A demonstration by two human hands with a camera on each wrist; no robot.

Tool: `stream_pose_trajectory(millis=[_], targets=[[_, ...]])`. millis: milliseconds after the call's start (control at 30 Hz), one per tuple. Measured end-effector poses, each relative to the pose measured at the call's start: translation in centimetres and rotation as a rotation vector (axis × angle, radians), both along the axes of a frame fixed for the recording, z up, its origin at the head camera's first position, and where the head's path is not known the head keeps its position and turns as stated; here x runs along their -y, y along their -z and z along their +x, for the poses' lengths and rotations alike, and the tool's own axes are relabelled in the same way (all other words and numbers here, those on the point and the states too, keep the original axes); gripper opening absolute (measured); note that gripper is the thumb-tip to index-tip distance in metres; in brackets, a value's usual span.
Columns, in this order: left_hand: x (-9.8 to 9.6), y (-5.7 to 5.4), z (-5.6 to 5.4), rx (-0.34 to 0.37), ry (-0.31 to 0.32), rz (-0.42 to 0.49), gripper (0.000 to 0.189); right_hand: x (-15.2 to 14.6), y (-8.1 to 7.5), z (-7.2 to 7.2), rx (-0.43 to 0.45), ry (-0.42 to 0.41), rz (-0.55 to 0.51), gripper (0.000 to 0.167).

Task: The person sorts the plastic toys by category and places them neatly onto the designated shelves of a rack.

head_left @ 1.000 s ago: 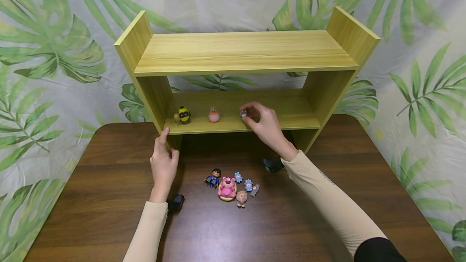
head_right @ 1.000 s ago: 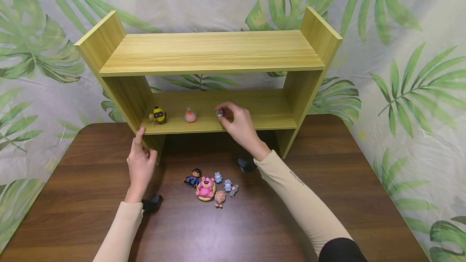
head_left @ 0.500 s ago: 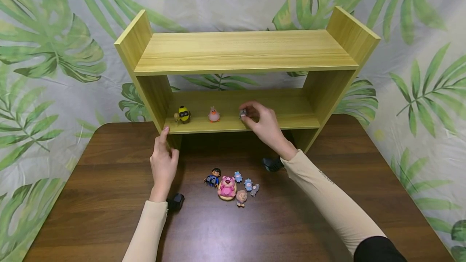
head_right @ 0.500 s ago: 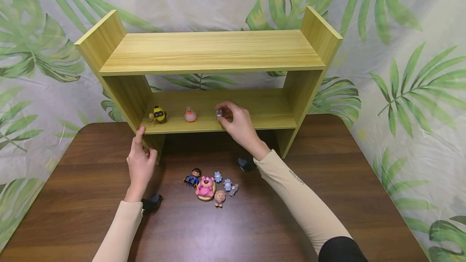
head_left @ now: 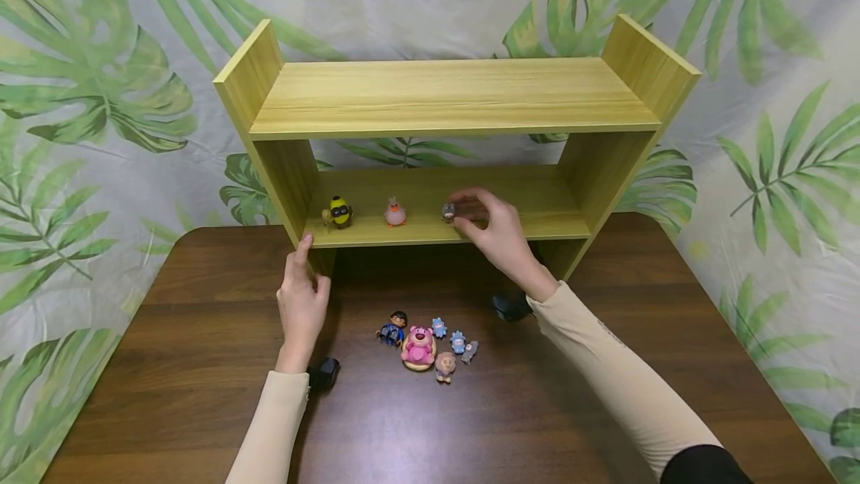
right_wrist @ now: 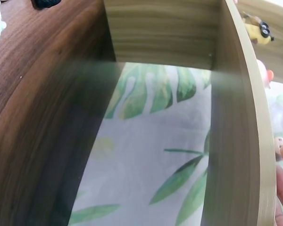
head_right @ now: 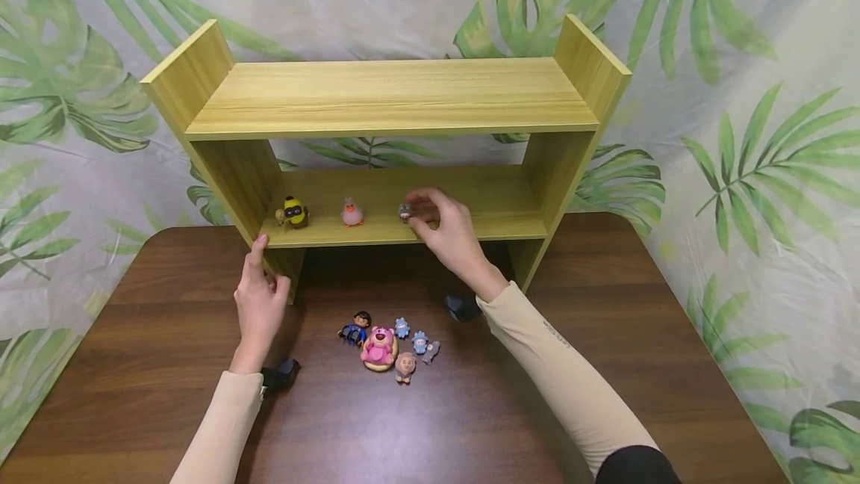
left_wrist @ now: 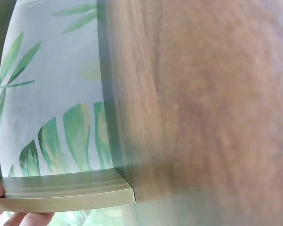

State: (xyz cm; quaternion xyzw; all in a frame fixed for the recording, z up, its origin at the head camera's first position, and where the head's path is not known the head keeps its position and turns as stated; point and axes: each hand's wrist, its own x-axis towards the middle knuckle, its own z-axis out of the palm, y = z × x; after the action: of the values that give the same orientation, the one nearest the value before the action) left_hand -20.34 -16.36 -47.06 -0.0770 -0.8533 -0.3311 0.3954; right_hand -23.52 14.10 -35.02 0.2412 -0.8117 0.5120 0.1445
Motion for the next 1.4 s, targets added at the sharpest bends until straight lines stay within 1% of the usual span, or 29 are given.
stream_pose_trajectory(millis=[133,300,367,500,667,933,1100,1200,1233,1400], targets=[[-0.1,0.0,0.0,0.000,0.000,-0.001,0.089,-0.5,-0.4,0.8,-0.014,0.015,-0.008,0.032],[0.0,0.0,0.0,0.011,-0.002,0.003,0.089,-0.8,-2.2,3.1,-0.037,0.011,-0.010,0.029],[0.0,0.0,0.0,0.014,-0.003,0.003,0.089,-0.9,-2.6,3.8,-0.041,0.007,-0.012,0.028],[0.0,-0.1,0.1,0.015,-0.002,0.005,0.090,-1.4,-2.5,4.7,-0.044,-0.006,-0.018,0.027],[-0.1,-0.2,0.2,0.021,-0.002,0.009,0.089,-1.8,-1.9,5.7,-0.033,-0.027,-0.029,0.025],[-0.1,-0.2,0.2,0.017,0.004,0.009,0.088,-1.9,-0.4,7.4,-0.025,-0.048,-0.009,0.024],[-0.2,-0.3,0.2,0.015,0.006,0.008,0.087,-1.8,1.0,8.1,-0.020,-0.049,0.029,0.023],[-0.1,-0.2,0.2,0.013,0.005,0.008,0.087,-1.8,1.8,8.4,0.003,-0.050,0.048,0.022],[-0.1,-0.2,0.2,0.011,0.002,0.008,0.087,-1.8,2.4,8.4,0.015,-0.048,0.055,0.022],[-0.1,-0.2,0.2,0.008,-0.003,0.006,0.088,-2.3,6.3,7.7,0.062,-0.060,0.068,0.025]])
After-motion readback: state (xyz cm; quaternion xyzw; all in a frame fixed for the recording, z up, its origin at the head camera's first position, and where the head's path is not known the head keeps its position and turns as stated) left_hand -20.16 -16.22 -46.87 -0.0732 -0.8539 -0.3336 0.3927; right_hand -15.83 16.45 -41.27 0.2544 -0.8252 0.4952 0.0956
